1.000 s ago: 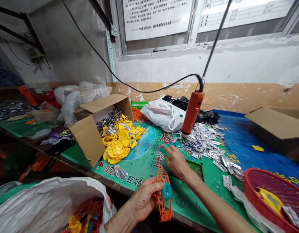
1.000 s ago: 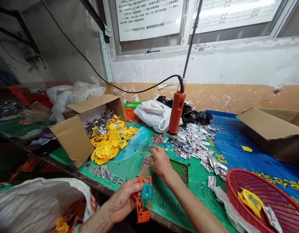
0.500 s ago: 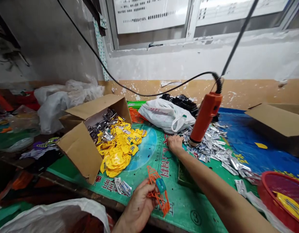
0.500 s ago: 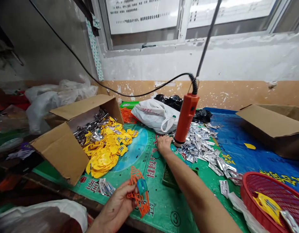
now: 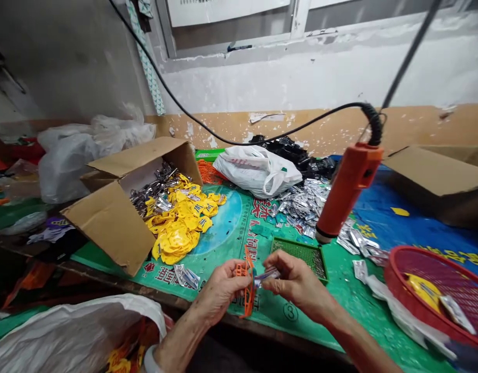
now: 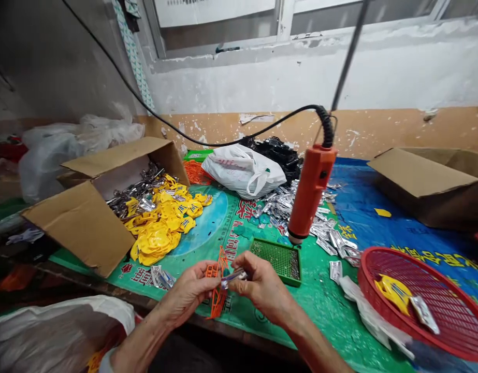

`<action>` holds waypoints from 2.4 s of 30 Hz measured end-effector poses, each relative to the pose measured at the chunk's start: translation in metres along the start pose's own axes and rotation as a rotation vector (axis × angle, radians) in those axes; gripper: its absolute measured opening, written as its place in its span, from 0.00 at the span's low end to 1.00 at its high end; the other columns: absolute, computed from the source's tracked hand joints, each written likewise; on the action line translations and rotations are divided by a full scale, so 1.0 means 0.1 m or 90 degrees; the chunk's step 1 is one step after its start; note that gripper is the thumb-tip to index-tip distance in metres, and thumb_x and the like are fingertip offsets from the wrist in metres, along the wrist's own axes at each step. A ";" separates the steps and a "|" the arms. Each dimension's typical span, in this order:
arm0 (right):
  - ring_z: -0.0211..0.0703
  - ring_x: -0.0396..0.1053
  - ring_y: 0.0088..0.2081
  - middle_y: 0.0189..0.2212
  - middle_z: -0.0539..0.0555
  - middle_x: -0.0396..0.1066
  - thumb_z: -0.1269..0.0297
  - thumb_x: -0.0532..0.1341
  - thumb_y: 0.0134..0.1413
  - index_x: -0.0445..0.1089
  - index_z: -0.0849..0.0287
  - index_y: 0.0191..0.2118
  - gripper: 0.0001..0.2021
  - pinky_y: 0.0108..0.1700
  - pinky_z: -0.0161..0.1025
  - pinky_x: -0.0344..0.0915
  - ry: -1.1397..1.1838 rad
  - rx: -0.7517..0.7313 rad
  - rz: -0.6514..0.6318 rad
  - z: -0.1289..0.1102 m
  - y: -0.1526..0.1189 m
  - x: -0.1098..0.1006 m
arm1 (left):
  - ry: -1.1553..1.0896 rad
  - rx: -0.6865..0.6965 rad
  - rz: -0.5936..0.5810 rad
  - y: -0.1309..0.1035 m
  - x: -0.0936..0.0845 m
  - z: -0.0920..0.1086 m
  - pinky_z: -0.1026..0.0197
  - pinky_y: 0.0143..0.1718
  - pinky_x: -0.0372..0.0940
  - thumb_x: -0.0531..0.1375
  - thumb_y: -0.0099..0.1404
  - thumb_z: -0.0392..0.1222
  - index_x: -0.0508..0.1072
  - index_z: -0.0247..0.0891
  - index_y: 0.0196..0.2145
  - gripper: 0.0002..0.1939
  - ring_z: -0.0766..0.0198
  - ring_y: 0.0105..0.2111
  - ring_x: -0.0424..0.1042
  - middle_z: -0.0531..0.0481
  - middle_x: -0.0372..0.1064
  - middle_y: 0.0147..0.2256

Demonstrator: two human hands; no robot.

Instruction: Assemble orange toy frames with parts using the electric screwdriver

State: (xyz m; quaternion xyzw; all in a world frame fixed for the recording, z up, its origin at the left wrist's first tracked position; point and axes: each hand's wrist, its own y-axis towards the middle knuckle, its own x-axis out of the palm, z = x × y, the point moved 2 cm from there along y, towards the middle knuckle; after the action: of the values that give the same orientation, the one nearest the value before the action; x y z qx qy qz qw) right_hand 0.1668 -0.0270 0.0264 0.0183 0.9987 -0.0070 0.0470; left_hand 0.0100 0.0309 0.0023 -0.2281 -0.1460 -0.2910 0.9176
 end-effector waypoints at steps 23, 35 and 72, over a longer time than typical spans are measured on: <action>0.38 0.69 0.29 0.31 0.50 0.65 0.59 0.69 0.43 0.75 0.57 0.33 0.10 0.29 0.36 0.72 0.289 -0.012 0.107 0.51 -0.20 -0.14 | 0.354 0.186 -0.122 0.03 0.35 -0.12 0.60 0.44 0.61 0.60 0.55 0.28 0.76 0.41 0.46 0.21 0.57 0.42 0.66 0.46 0.69 0.41; 0.37 0.66 0.32 0.31 0.51 0.62 0.73 0.63 0.51 0.74 0.48 0.44 0.15 0.29 0.33 0.68 -0.125 -0.324 0.257 0.38 -0.42 -0.11 | 0.482 0.347 -0.147 -0.07 0.40 -0.14 0.57 0.48 0.61 0.56 0.58 0.26 0.75 0.42 0.48 0.22 0.54 0.44 0.69 0.43 0.72 0.43; 0.34 0.63 0.24 0.22 0.51 0.66 0.72 0.58 0.58 0.71 0.61 0.35 0.05 0.25 0.31 0.62 -0.536 -0.482 0.342 0.41 -0.71 -0.08 | 0.944 0.734 -0.276 -0.18 0.39 -0.15 0.53 0.45 0.70 0.49 0.62 0.25 0.65 0.27 0.50 0.18 0.57 0.42 0.71 0.38 0.73 0.43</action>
State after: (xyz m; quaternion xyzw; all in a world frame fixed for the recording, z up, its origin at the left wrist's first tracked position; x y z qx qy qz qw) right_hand 0.1764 -0.0986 -0.0132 0.2461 0.7883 0.3527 0.4401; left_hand 0.0316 -0.0082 0.0111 0.5318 0.3114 -0.4079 0.6737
